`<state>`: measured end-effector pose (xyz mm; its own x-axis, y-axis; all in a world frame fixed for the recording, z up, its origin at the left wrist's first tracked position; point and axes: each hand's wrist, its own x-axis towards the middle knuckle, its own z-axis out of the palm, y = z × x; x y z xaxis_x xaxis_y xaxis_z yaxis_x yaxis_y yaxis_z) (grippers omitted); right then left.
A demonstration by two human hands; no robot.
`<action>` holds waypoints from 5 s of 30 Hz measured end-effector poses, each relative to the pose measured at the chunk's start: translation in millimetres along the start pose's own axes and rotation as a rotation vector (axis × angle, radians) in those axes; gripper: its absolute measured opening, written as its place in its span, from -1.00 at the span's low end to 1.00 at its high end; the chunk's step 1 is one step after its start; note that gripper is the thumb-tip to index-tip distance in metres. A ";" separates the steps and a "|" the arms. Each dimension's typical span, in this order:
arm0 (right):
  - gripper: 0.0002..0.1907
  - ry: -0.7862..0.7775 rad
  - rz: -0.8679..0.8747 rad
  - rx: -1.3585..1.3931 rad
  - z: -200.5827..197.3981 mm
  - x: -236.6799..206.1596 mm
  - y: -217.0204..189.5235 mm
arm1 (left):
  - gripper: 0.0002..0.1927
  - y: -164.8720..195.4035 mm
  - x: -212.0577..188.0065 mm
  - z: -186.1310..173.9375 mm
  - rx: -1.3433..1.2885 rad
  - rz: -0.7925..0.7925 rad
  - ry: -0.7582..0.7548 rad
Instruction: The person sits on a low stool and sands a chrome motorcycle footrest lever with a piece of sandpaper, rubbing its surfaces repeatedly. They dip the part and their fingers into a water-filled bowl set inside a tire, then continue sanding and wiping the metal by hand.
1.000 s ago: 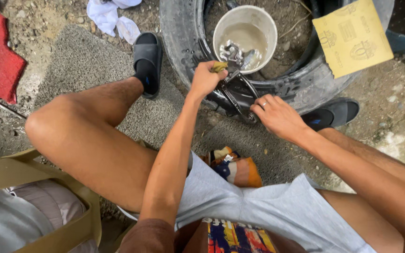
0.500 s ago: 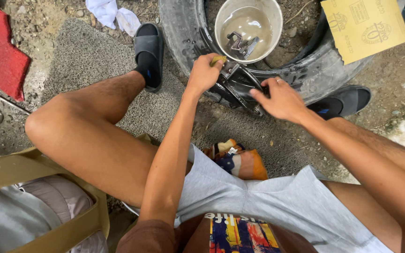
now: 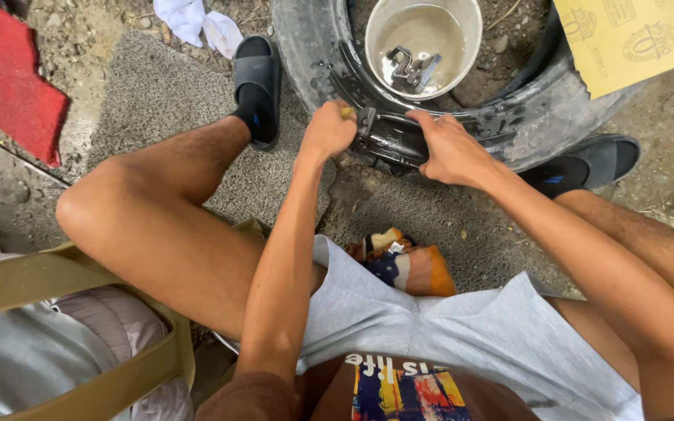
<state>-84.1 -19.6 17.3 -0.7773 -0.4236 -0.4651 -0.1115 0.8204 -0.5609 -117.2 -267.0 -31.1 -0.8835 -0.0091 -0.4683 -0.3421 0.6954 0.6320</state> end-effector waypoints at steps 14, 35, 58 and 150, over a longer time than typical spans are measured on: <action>-0.55 0.189 -0.047 0.478 -20.1 17.3 13.7 | -0.77 40.9 -4.4 -5.4 -0.758 0.281 0.054; -0.43 0.294 0.123 0.427 -83.0 221.9 117.4 | -0.66 50.0 89.1 12.2 -0.244 0.305 0.042; -0.80 0.231 0.028 0.319 -100.7 193.3 85.5 | -0.67 1.1 86.9 24.8 -0.591 0.423 -0.131; -0.64 0.430 -0.117 -0.088 20.6 60.6 -24.5 | -0.79 21.6 52.4 34.4 -0.758 0.264 0.467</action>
<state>-115.8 -73.3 -11.3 -0.9408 -0.3327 -0.0645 -0.2517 0.8136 -0.5241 -159.8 -227.8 -63.2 -0.9453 -0.3207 -0.0599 -0.0840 0.0617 0.9946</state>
